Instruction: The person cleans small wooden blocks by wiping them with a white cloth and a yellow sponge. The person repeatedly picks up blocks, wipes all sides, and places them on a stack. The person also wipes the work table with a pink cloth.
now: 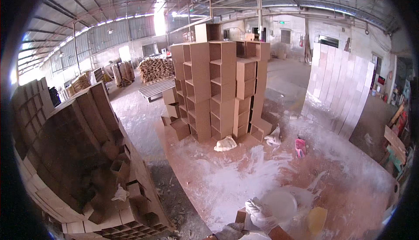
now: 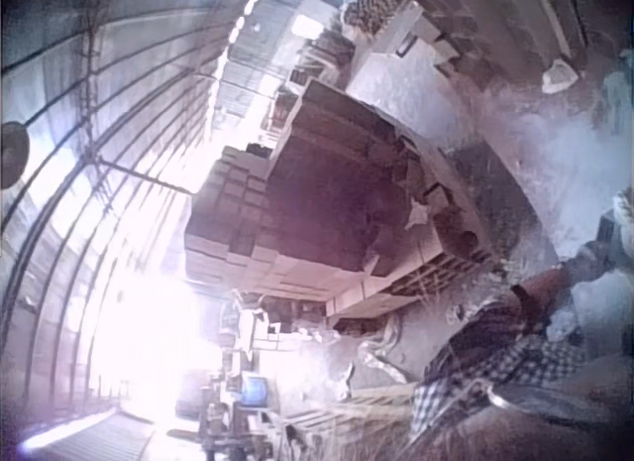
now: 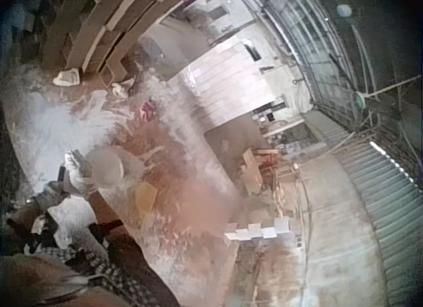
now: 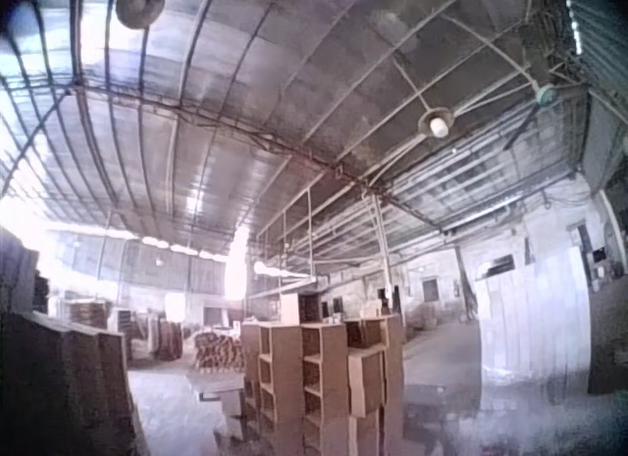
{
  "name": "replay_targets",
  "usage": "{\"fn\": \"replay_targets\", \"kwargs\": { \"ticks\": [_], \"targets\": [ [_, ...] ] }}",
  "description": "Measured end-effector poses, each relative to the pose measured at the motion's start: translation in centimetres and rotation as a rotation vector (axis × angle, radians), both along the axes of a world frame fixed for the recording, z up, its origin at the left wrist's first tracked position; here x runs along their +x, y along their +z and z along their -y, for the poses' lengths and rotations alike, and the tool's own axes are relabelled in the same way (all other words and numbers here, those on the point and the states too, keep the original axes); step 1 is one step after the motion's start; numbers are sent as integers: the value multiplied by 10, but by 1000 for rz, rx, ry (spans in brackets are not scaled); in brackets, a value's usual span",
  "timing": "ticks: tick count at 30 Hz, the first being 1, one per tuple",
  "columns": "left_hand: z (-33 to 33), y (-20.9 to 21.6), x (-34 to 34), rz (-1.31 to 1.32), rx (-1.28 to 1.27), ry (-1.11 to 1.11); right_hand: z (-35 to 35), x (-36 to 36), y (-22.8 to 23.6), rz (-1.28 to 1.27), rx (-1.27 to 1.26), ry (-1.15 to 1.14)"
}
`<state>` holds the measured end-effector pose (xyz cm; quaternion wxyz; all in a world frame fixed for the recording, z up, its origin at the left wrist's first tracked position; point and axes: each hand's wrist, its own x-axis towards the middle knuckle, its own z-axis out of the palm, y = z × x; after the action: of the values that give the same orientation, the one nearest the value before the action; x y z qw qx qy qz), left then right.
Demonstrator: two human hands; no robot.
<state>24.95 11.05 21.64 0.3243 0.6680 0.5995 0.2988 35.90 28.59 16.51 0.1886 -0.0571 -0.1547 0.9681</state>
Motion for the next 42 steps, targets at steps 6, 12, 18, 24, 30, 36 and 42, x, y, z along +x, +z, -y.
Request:
{"fn": "replay_targets", "kwargs": {
  "ticks": [6,12,18,24,30,36,42],
  "targets": [
    [16,-8,-15,127,-82,73,94,31,50,-515,-2177,981],
    [15,13,-24,263,23,-37,108,20,168,-786,-3338,983],
    [18,-15,-20,364,39,74,66,8,107,-1140,-4009,476],
    [33,2,-23,116,115,113,149,61,134,-784,-3603,796],
    [25,12,-19,184,39,113,160,125,125,-1332,-3665,1151],
    [31,73,-20,571,-271,91,138,105,180,-1549,-3433,1447],
    [5,104,-24,917,-335,-69,131,78,150,-1183,-3273,1168]
  ]
}}
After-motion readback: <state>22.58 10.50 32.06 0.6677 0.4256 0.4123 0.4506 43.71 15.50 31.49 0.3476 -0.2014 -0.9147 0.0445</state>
